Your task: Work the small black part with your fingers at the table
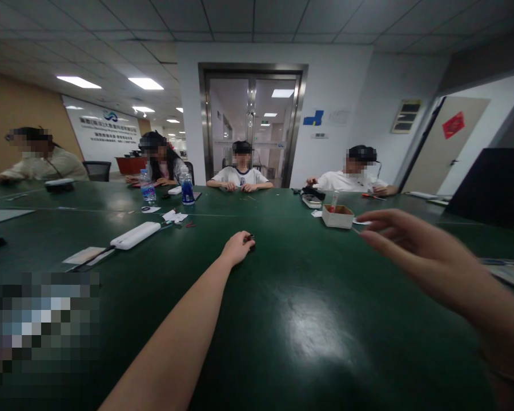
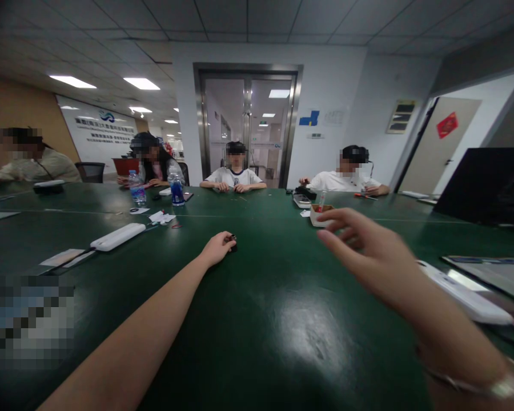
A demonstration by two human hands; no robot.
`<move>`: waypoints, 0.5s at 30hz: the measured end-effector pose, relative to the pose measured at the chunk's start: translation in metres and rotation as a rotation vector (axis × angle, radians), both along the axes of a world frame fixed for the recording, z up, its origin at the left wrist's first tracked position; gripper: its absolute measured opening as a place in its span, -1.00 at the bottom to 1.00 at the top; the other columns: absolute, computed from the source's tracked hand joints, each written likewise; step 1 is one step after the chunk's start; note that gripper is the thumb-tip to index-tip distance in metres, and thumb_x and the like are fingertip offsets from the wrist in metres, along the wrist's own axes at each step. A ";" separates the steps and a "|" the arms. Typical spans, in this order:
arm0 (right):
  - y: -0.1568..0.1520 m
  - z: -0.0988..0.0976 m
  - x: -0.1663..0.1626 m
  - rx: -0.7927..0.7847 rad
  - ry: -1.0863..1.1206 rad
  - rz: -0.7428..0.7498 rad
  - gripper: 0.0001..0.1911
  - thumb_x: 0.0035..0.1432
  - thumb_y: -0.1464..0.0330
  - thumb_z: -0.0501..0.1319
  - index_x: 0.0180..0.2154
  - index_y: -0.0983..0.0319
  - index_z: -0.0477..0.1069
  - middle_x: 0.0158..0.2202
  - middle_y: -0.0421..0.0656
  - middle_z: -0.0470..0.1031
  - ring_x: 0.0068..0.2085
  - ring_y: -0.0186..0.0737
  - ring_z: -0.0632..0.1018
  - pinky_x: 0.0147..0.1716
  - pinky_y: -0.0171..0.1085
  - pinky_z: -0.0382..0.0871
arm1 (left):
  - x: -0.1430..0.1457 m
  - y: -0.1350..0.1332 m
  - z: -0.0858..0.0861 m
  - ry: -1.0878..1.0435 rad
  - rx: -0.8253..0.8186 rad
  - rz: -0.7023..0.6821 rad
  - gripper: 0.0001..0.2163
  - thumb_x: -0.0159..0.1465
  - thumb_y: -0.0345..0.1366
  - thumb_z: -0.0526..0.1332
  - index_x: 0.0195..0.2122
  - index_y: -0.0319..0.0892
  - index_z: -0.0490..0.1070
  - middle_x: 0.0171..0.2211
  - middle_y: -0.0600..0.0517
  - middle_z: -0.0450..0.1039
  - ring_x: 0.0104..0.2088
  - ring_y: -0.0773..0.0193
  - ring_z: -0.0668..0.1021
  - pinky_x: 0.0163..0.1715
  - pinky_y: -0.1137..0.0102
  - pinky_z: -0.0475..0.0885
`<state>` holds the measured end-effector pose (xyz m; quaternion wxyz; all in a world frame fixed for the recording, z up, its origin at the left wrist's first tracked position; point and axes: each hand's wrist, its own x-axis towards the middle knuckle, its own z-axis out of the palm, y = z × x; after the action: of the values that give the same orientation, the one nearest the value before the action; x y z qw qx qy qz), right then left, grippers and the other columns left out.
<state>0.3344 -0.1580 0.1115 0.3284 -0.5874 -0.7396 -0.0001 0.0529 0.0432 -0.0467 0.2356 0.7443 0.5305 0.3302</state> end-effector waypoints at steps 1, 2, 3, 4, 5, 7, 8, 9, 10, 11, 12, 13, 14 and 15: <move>0.023 0.000 -0.019 -0.095 0.013 0.093 -0.66 0.18 0.14 0.04 -0.08 0.18 0.30 -0.27 -0.08 0.41 -0.35 -0.22 0.46 -0.42 -0.28 0.36 | 0.002 -0.002 0.002 0.004 -0.003 -0.013 -0.76 0.21 -0.18 0.08 -0.13 -0.13 0.31 -0.13 -0.03 0.40 -0.34 0.34 0.49 -0.31 0.43 0.37; 0.048 -0.004 -0.037 -0.191 0.010 0.170 -0.70 0.17 0.20 0.08 -0.11 0.20 0.32 -0.28 -0.10 0.41 -0.36 -0.25 0.46 -0.40 -0.30 0.37 | 0.003 -0.004 0.003 0.009 0.000 -0.019 -0.76 0.21 -0.18 0.08 -0.13 -0.13 0.32 -0.14 -0.03 0.40 -0.33 0.33 0.49 -0.30 0.43 0.37; 0.074 -0.012 -0.052 -0.284 0.020 0.208 -0.75 0.14 0.26 0.13 -0.15 0.22 0.34 -0.32 -0.13 0.42 -0.39 -0.28 0.46 -0.41 -0.32 0.37 | 0.004 -0.006 0.004 0.015 0.012 -0.020 -0.76 0.20 -0.19 0.09 -0.14 -0.14 0.33 -0.14 -0.04 0.40 -0.32 0.31 0.49 -0.29 0.42 0.37; 0.099 -0.023 -0.065 -0.370 0.053 0.234 -0.77 0.13 0.29 0.14 -0.16 0.23 0.35 -0.35 -0.14 0.42 -0.43 -0.31 0.46 -0.45 -0.35 0.37 | 0.005 -0.007 0.005 0.017 0.034 -0.016 -0.77 0.20 -0.20 0.11 -0.16 -0.14 0.35 -0.15 -0.04 0.41 -0.31 0.30 0.49 -0.28 0.42 0.36; 0.122 -0.037 -0.076 -0.471 0.094 0.268 -0.77 0.13 0.31 0.16 -0.16 0.25 0.34 -0.36 -0.15 0.42 -0.46 -0.33 0.46 -0.50 -0.37 0.37 | 0.004 -0.007 0.005 0.008 0.065 -0.005 -0.78 0.19 -0.21 0.12 -0.17 -0.15 0.36 -0.16 -0.05 0.41 -0.29 0.28 0.49 -0.28 0.42 0.36; 0.160 -0.066 -0.091 -0.710 0.217 0.317 -0.72 0.10 0.35 0.20 -0.13 0.26 0.30 -0.38 -0.16 0.41 -0.50 -0.35 0.47 -0.55 -0.39 0.37 | 0.004 -0.004 0.005 -0.059 0.141 0.026 -0.80 0.18 -0.23 0.14 -0.20 -0.17 0.37 -0.20 -0.06 0.42 -0.29 0.27 0.49 -0.27 0.41 0.37; 0.175 -0.079 -0.097 -0.808 0.324 0.338 -0.70 0.11 0.35 0.20 -0.10 0.26 0.27 -0.39 -0.16 0.41 -0.50 -0.34 0.49 -0.55 -0.38 0.39 | 0.003 -0.001 0.004 -0.124 0.174 0.042 -0.81 0.18 -0.25 0.14 -0.21 -0.18 0.37 -0.23 -0.05 0.43 -0.31 0.28 0.50 -0.28 0.41 0.37; 0.186 -0.091 -0.103 -0.872 0.450 0.354 -0.71 0.15 0.34 0.17 -0.08 0.26 0.23 -0.40 -0.16 0.41 -0.50 -0.33 0.50 -0.53 -0.37 0.41 | 0.002 0.002 0.003 -0.203 0.194 0.057 -0.82 0.18 -0.27 0.13 -0.22 -0.19 0.37 -0.26 -0.05 0.44 -0.34 0.30 0.50 -0.30 0.42 0.38; 0.195 -0.102 -0.110 -0.914 0.580 0.374 -0.73 0.19 0.32 0.12 -0.08 0.27 0.21 -0.41 -0.15 0.41 -0.50 -0.31 0.51 -0.52 -0.35 0.43 | 0.001 0.005 0.002 -0.284 0.199 0.066 -0.84 0.18 -0.30 0.13 -0.22 -0.20 0.36 -0.29 -0.04 0.44 -0.38 0.32 0.50 -0.32 0.42 0.39; 0.201 -0.110 -0.116 -0.945 0.705 0.400 -0.75 0.23 0.30 0.08 -0.08 0.27 0.20 -0.42 -0.15 0.42 -0.49 -0.31 0.52 -0.52 -0.34 0.43 | 0.000 0.009 0.001 -0.361 0.193 0.070 -0.85 0.18 -0.32 0.13 -0.23 -0.21 0.36 -0.32 -0.02 0.44 -0.42 0.34 0.50 -0.34 0.43 0.39; 0.205 -0.118 -0.123 -0.967 0.818 0.430 -0.76 0.25 0.28 0.05 -0.09 0.28 0.20 -0.43 -0.14 0.42 -0.50 -0.31 0.52 -0.52 -0.35 0.44 | -0.002 0.012 0.000 -0.430 0.180 0.069 -0.86 0.18 -0.34 0.13 -0.24 -0.22 0.35 -0.34 -0.01 0.44 -0.45 0.36 0.50 -0.36 0.44 0.39; 0.208 -0.124 -0.129 -0.980 0.916 0.467 -0.76 0.27 0.28 0.03 -0.11 0.29 0.21 -0.43 -0.13 0.43 -0.50 -0.32 0.52 -0.52 -0.36 0.43 | -0.003 0.014 -0.001 -0.487 0.162 0.065 -0.87 0.17 -0.36 0.13 -0.26 -0.23 0.35 -0.36 0.00 0.43 -0.47 0.37 0.50 -0.38 0.45 0.39; 0.210 -0.129 -0.135 -0.980 0.997 0.508 -0.77 0.27 0.28 0.04 -0.13 0.30 0.22 -0.44 -0.12 0.44 -0.51 -0.33 0.52 -0.53 -0.39 0.43 | -0.004 0.017 -0.002 -0.534 0.140 0.056 -0.88 0.17 -0.37 0.13 -0.26 -0.24 0.34 -0.38 0.00 0.42 -0.49 0.38 0.49 -0.41 0.45 0.40; 0.211 -0.133 -0.140 -0.964 1.061 0.545 -0.79 0.26 0.30 0.05 -0.15 0.31 0.24 -0.44 -0.11 0.45 -0.52 -0.35 0.51 -0.54 -0.41 0.42 | -0.005 0.018 -0.003 -0.576 0.115 0.042 -0.89 0.17 -0.38 0.13 -0.27 -0.25 0.34 -0.38 0.01 0.41 -0.49 0.38 0.49 -0.42 0.45 0.40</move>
<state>0.1941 0.0531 -0.0218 0.3352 -0.3839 -0.5198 0.6856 0.0478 0.0612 -0.0495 0.3270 0.6208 0.4375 0.5624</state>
